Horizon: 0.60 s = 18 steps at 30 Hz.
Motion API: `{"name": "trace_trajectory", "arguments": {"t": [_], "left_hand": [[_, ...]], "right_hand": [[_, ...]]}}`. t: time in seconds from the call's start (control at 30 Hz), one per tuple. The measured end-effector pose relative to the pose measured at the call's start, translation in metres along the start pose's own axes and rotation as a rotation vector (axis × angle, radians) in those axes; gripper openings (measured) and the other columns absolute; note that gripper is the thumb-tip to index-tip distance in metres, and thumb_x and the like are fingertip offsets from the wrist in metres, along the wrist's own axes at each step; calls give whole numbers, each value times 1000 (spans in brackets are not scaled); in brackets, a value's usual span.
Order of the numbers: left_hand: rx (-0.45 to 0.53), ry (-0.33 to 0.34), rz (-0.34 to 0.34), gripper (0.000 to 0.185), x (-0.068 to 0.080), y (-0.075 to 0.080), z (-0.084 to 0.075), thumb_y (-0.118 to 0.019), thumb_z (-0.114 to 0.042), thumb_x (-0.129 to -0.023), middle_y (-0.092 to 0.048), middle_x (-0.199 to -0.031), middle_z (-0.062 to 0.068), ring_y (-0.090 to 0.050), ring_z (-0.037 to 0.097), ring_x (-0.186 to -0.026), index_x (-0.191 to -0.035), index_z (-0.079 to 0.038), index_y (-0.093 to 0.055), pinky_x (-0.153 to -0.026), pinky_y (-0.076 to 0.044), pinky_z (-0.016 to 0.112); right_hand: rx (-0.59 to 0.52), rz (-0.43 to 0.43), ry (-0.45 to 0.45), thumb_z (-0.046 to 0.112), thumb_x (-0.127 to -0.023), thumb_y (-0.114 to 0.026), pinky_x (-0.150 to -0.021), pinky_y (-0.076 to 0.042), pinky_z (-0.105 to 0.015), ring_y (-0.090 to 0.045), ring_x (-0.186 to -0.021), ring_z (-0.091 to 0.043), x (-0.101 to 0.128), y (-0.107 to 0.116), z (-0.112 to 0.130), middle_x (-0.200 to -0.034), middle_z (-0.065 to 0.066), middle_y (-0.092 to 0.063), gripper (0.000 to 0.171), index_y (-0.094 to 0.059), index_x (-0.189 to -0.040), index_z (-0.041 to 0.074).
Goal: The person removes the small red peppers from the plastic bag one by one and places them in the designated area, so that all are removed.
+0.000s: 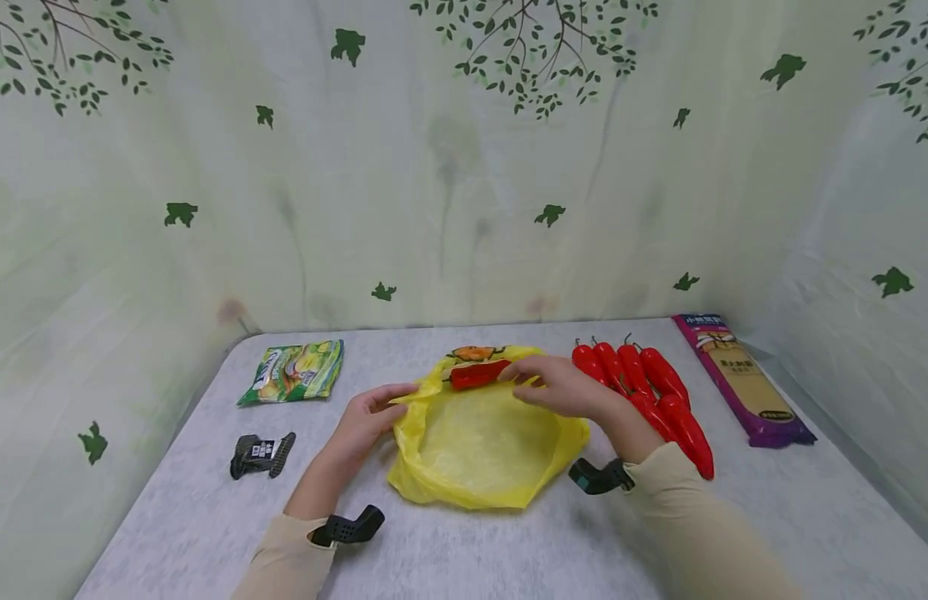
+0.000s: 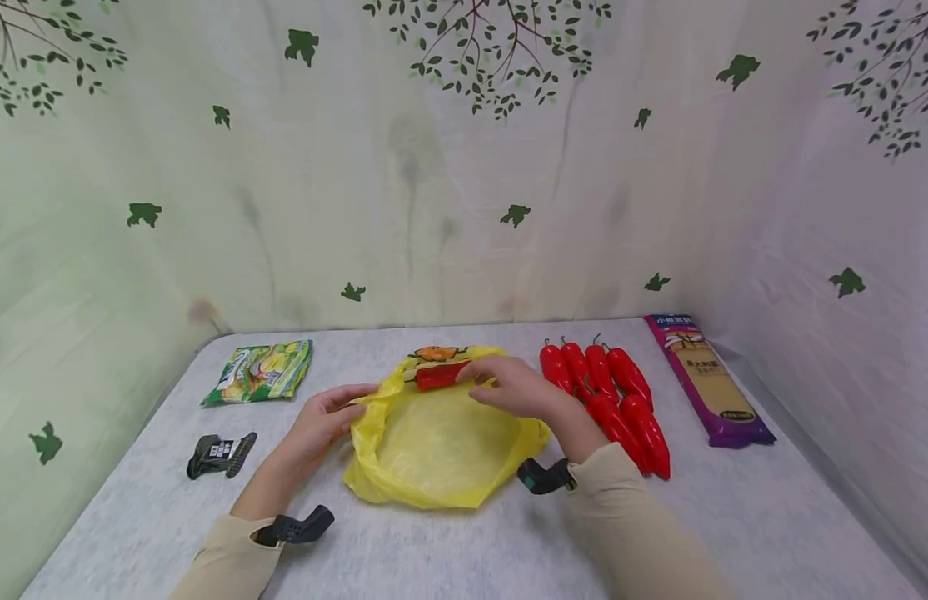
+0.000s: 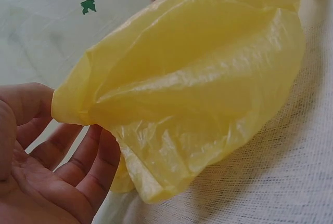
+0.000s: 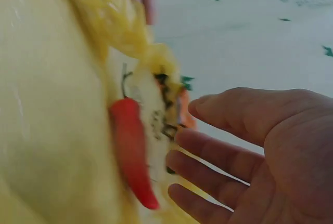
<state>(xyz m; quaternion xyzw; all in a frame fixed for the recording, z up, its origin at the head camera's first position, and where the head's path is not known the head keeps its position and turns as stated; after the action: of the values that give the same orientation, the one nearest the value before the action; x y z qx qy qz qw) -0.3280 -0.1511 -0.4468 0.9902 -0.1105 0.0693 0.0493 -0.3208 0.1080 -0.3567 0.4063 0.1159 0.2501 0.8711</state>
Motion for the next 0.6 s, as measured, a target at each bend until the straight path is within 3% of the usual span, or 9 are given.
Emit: {"name": "trace_trajectory", "arguments": {"t": [0.1,0.27,0.6], "left_hand": [[-1,-2,-4,36,1,2,-1,-58,-13,-99,-56,-145,8,-61,13,-112,-135,-12,-62,-87,-55,24],[-4,-10,0,36,-2,-2,-3,-58,-13,-99,-56,-145,9,-62,13,-112,-135,-12,-62,-88,-55,25],[-4,-12,-17,36,0,2,-1,-58,-12,-100,-56,-145,8,-61,15,-113,-136,-12,-61,-88,-55,24]], "right_hand": [[50,72,55,18,-98,-61,-106,-47,-47,-55,-125,-28,-23,-21,9,-135,-5,-63,33,-65,-130,13],[134,103,101,14,-96,-62,-114,-39,-48,-52,-134,-29,-46,-34,14,-139,-8,-62,37,-64,-133,11],[147,125,26,17,-95,-63,-114,-39,-47,-51,-132,-28,-67,-47,2,-143,-6,-58,43,-60,-138,18]]}}
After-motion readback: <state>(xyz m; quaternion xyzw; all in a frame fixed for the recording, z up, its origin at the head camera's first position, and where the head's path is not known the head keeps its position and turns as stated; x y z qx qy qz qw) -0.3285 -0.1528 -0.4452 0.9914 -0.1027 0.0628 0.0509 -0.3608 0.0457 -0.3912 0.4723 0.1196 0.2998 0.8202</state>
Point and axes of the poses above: each hand's wrist, its own x-axis away from the middle knuckle, its own y-axis out of the back of the hand, z = x × y, the point moved 10 cm from there along -x, towards the middle knuckle
